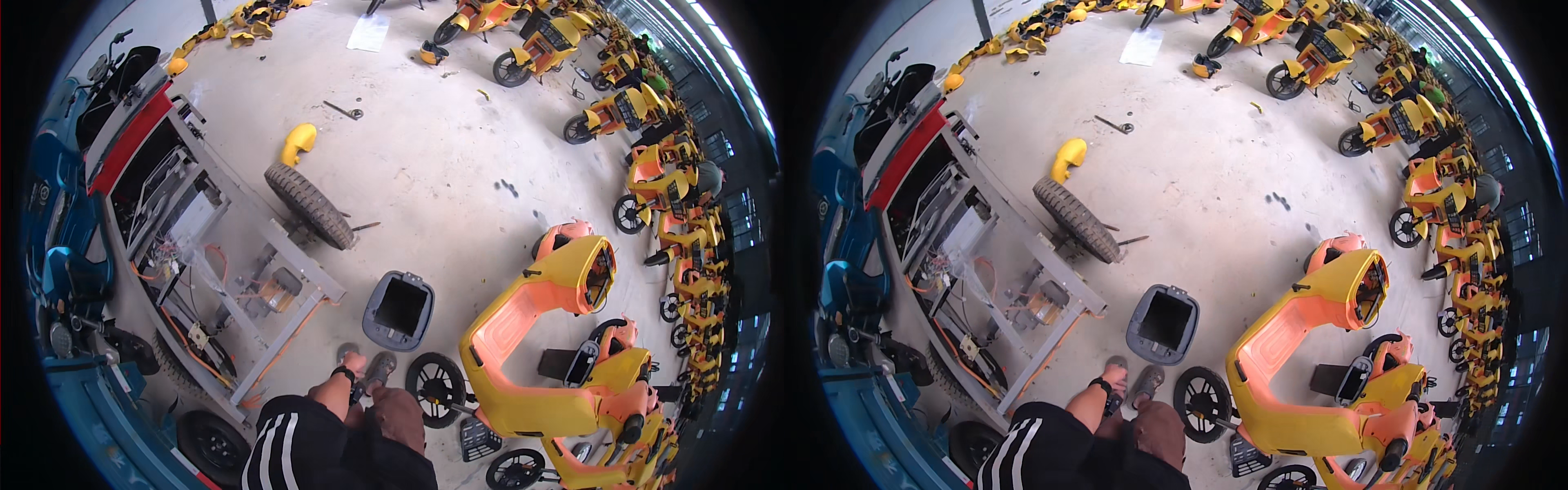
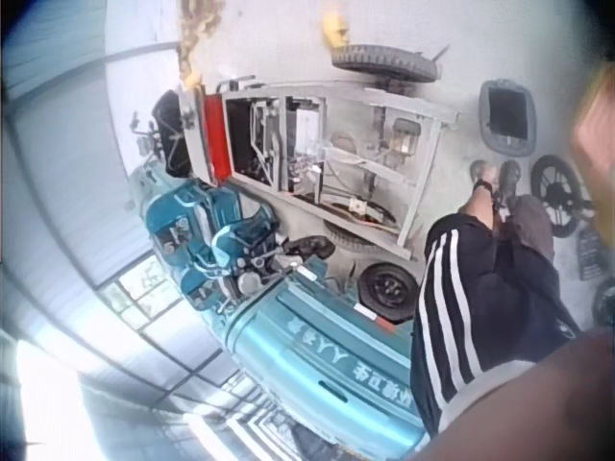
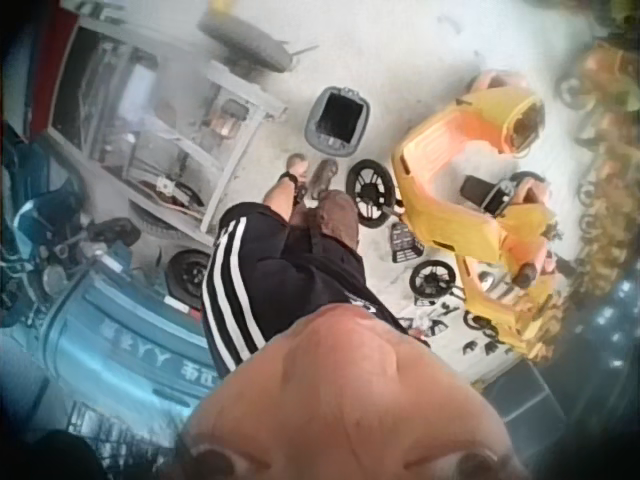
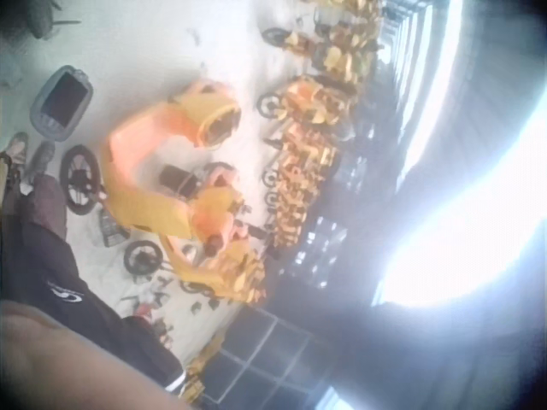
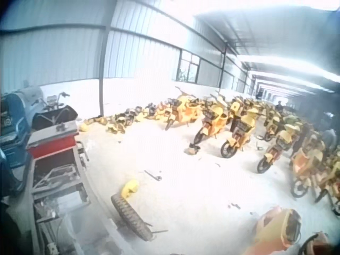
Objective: The person unscrews fasteners from a basket on a yellow scooter using a power drill, removes the basket, and then uses the drill to remove a plastic component from the front fork assembly. The person then moves to another yellow scooter and performs similar disassembly actions on its front basket.
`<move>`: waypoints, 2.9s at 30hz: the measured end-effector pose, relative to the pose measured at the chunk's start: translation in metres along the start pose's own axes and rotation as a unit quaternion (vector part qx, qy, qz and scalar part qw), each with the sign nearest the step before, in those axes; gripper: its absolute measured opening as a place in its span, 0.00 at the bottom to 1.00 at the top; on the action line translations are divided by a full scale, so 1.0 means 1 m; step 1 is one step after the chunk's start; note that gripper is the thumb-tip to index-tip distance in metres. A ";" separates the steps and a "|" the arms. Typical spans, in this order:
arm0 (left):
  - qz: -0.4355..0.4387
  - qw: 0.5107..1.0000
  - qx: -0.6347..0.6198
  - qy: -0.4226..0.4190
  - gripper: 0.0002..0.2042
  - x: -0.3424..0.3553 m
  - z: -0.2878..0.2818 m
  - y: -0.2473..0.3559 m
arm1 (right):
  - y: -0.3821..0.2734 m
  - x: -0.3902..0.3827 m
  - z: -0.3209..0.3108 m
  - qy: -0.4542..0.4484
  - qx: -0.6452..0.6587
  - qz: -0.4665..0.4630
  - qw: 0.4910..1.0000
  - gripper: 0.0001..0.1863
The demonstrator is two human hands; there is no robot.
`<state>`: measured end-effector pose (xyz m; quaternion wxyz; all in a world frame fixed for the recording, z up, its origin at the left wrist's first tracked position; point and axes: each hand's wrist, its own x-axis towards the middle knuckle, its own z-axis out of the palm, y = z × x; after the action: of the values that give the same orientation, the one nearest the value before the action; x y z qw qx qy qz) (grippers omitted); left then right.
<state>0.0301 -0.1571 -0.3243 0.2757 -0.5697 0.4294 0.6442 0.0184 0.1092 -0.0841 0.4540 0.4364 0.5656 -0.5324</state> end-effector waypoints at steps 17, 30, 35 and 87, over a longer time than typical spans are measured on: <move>0.108 0.975 -0.193 0.013 0.15 0.071 0.097 0.121 | -0.099 0.070 0.106 -0.101 -0.025 -0.058 0.993 0.22; 0.071 0.994 -0.002 -0.082 0.08 0.003 0.134 0.421 | -0.174 0.030 0.031 0.004 -0.028 -0.149 0.988 0.24; 0.052 0.994 -0.068 -0.060 0.14 -0.007 0.103 0.468 | -0.196 0.031 0.011 0.047 -0.042 -0.136 0.989 0.25; 0.089 0.853 -0.434 0.276 0.09 0.106 -0.174 0.920 | -1.131 0.244 0.371 0.145 -0.576 -0.096 0.799 0.31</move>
<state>-0.6815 -0.7631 -0.2045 -0.1884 -0.7452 0.2134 0.6031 -1.1189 -0.3182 -0.0980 0.4809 0.1099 0.8662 -0.0797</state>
